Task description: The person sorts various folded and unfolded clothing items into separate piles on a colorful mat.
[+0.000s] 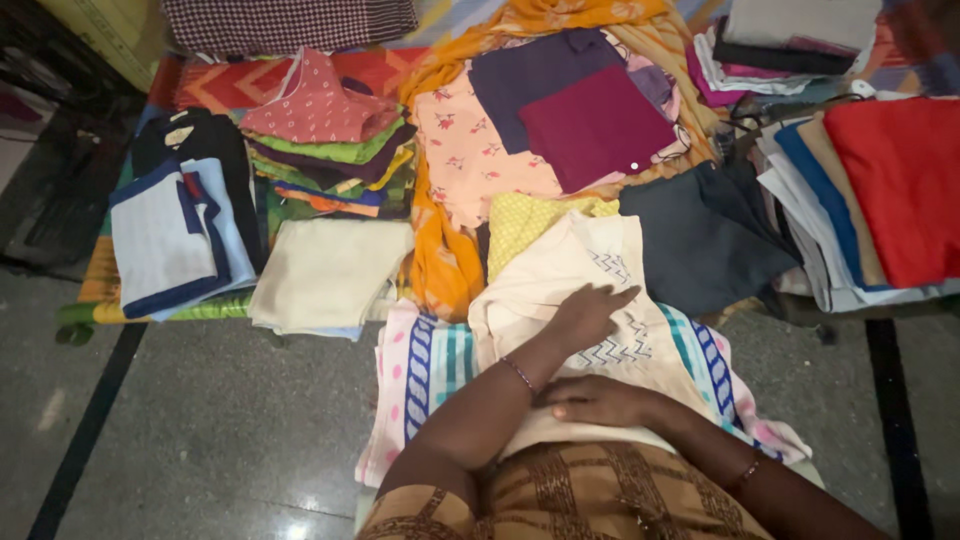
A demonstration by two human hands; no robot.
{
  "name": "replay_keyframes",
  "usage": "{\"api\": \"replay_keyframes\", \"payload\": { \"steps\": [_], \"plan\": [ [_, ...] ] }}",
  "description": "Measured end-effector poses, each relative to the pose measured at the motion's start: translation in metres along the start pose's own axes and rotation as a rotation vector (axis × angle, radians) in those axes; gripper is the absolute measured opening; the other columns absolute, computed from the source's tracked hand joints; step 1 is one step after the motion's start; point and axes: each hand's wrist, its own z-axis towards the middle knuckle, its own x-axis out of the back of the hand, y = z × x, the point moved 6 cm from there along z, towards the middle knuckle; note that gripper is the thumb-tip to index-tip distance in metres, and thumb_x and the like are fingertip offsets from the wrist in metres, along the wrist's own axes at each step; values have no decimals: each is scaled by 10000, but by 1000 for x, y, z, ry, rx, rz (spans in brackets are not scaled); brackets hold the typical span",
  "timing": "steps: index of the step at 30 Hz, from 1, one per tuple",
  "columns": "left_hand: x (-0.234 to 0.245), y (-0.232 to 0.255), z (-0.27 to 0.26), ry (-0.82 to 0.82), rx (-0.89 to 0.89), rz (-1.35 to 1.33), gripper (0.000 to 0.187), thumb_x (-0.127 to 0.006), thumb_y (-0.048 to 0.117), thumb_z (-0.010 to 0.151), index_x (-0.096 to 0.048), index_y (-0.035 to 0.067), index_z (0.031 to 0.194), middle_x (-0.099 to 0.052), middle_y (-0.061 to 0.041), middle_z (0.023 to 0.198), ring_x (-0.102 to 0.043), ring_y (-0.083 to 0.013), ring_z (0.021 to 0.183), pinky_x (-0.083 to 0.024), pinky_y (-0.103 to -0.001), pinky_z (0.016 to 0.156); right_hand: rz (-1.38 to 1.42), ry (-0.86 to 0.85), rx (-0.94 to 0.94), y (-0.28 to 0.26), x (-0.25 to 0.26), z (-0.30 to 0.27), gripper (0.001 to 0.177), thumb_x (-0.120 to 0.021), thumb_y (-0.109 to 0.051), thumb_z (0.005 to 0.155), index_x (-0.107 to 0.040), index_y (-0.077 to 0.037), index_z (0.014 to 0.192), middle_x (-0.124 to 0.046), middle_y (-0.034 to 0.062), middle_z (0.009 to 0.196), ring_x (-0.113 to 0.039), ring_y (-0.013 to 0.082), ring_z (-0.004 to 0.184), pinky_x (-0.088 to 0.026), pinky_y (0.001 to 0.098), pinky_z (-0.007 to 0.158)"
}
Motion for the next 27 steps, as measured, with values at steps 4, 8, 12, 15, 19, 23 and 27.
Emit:
{"api": "replay_keyframes", "payload": {
  "steps": [4,8,12,15,19,23,27],
  "plan": [
    [-10,-10,-4,-21,-57,77,752,-731,177,834,-445,303,1518,-593,-188,1403,-550,-388,1326,-398,-508,1132,5,32,86,-6,-1,-5,670,-426,-592,1013,-555,-104,1453,-503,158,1560,-444,323,1464,-340,431,1206],
    [4,-21,-14,38,-14,-99,765,-683,145,848,-459,371,1544,-537,-193,1519,-531,-418,1366,-432,-454,1143,13,43,61,-13,-1,-9,665,-428,-591,998,-567,-129,1455,-468,138,1585,-431,321,1464,-333,432,1200],
    [1,-22,-25,-41,17,-24,732,-678,219,944,-418,362,1613,-460,-196,1576,-464,-426,1392,-385,-499,1222,-35,53,60,-12,-1,-11,672,-418,-600,995,-568,-137,1458,-452,136,1594,-419,329,1470,-327,437,1200],
    [-21,-11,-36,-261,-87,253,811,-756,356,831,-365,182,1521,-399,-106,1605,-322,-343,1497,-269,-642,1156,-99,60,63,-12,-5,-8,671,-410,-603,1007,-561,-130,1459,-470,142,1588,-421,334,1482,-324,443,1214],
    [-7,-22,-38,-137,-28,67,778,-712,317,883,-365,256,1576,-341,-57,1638,-204,-351,1535,-113,-705,1172,-260,108,2,-22,-1,-33,704,-413,-585,986,-445,-162,1549,-401,121,1619,-345,328,1509,-248,470,1221],
    [54,-42,-55,181,28,325,747,-711,356,908,-417,267,1589,-351,-46,1691,-203,-363,1611,-155,-678,1244,-284,136,-14,-26,1,-78,676,-514,-497,985,-376,-212,1582,-337,53,1668,-248,311,1554,-145,478,1246],
    [67,-16,-63,63,15,371,758,-740,415,852,-400,266,1513,-275,-114,1645,-160,-362,1529,-128,-719,1168,-267,182,43,-28,-3,-95,675,-600,-413,980,-359,-212,1578,-354,43,1666,-300,297,1550,-181,453,1263]
  ]
}}
